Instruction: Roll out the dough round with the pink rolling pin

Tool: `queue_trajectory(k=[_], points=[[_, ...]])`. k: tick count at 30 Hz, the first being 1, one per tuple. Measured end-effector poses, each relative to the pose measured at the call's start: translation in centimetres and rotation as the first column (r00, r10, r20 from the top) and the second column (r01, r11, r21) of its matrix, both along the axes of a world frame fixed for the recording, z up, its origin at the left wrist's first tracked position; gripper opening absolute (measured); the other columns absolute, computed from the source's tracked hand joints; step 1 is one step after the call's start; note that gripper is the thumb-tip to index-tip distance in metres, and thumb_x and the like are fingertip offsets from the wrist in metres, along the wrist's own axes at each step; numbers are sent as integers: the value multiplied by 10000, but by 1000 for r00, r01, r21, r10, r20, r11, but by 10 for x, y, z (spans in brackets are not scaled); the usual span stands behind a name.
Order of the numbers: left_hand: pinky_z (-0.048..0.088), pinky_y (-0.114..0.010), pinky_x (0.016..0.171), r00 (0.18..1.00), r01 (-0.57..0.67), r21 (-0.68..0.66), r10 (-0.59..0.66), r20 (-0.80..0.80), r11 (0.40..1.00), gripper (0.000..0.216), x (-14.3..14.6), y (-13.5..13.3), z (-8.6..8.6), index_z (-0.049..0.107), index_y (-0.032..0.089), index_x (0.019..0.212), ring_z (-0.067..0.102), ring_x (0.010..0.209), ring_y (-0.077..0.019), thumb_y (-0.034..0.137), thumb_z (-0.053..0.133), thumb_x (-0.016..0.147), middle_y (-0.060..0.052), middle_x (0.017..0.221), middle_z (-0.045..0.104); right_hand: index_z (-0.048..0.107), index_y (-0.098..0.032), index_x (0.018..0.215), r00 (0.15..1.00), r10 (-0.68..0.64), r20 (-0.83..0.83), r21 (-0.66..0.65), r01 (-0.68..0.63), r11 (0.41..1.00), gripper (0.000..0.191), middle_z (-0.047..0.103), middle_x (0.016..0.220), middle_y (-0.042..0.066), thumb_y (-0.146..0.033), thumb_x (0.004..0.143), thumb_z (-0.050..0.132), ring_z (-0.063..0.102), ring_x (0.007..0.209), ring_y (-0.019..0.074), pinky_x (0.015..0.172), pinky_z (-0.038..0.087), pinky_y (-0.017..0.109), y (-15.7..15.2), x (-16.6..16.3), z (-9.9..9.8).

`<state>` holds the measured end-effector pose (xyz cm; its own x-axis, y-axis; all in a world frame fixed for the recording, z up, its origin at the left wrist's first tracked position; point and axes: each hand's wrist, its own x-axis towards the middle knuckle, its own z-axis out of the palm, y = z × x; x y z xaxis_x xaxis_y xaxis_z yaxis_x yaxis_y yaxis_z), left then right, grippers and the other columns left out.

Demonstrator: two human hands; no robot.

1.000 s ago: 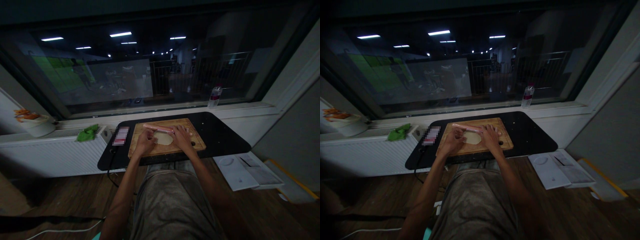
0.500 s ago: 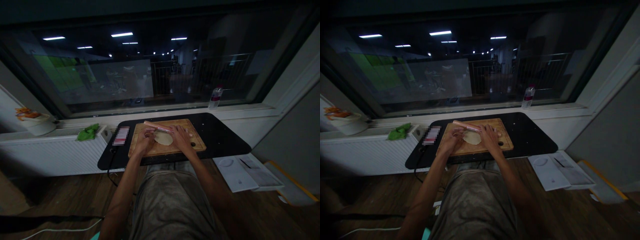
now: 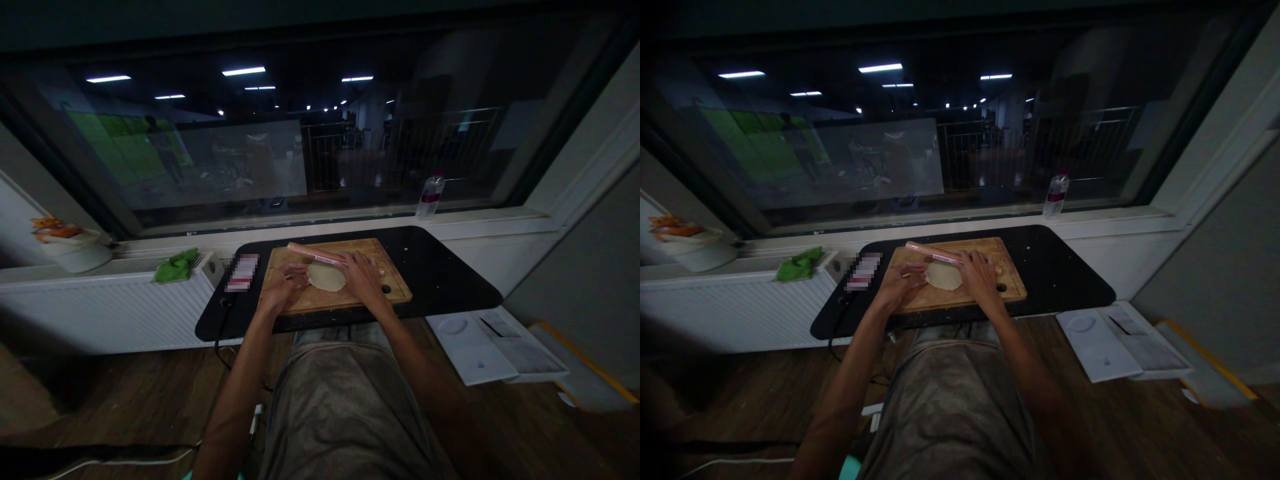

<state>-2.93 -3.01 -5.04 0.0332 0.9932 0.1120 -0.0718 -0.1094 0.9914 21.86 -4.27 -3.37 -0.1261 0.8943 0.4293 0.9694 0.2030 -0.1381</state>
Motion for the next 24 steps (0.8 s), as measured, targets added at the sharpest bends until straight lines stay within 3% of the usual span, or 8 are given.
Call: queue_trajectory(k=[4, 11, 17, 20, 24], points=[[704, -485, 906, 999, 18, -63, -16, 44, 998, 441, 0, -3, 0, 739, 191, 1013, 793, 982, -268, 214, 982, 646, -89, 1052, 793, 648, -267, 1534, 1000, 6, -4, 8, -5, 1000, 407, 731, 1402, 154, -457, 1226, 462, 657, 1286, 321, 1079, 419, 437, 3, 1, -4], [665, -399, 924, 995, -46, 47, 50, -88, 998, 487, 11, -4, 2, 741, 185, 1075, 775, 1067, -252, 240, 965, 647, -103, 1233, 778, 650, -258, 1517, 999, 30, -30, 19, -29, 999, 389, 732, 1405, 151, -433, 1221, 468, 651, 1303, 314, 1069, 435, 425, 3, 2, -4], [612, -314, 734, 974, -84, 15, 85, -208, 996, 642, 20, -8, -3, 676, 223, 1309, 754, 785, -186, 240, 962, 735, -46, 1046, 773, 650, -268, 1534, 999, 3, -38, 3, -3, 1000, 404, 743, 1399, 147, -445, 1219, 470, 678, 1257, 322, 1049, 458, 436, -1, 0, 0], [596, -307, 740, 924, -163, 84, 182, -336, 983, 585, 23, -7, -4, 679, 236, 1288, 744, 744, -177, 217, 942, 766, -13, 960, 761, 646, -273, 1552, 998, -3, -56, 1, 3, 1000, 410, 743, 1419, 147, -443, 1223, 470, 670, 1293, 324, 1054, 459, 434, -3, -1, 3], [612, -359, 824, 858, -213, 175, 270, -437, 961, 490, 24, -6, -4, 689, 231, 1255, 786, 829, -232, 201, 897, 813, -27, 930, 784, 643, -269, 1567, 997, 10, -72, -3, -10, 1000, 415, 746, 1426, 148, -431, 1227, 472, 666, 1315, 318, 1070, 454, 425, -7, -1, 8]])
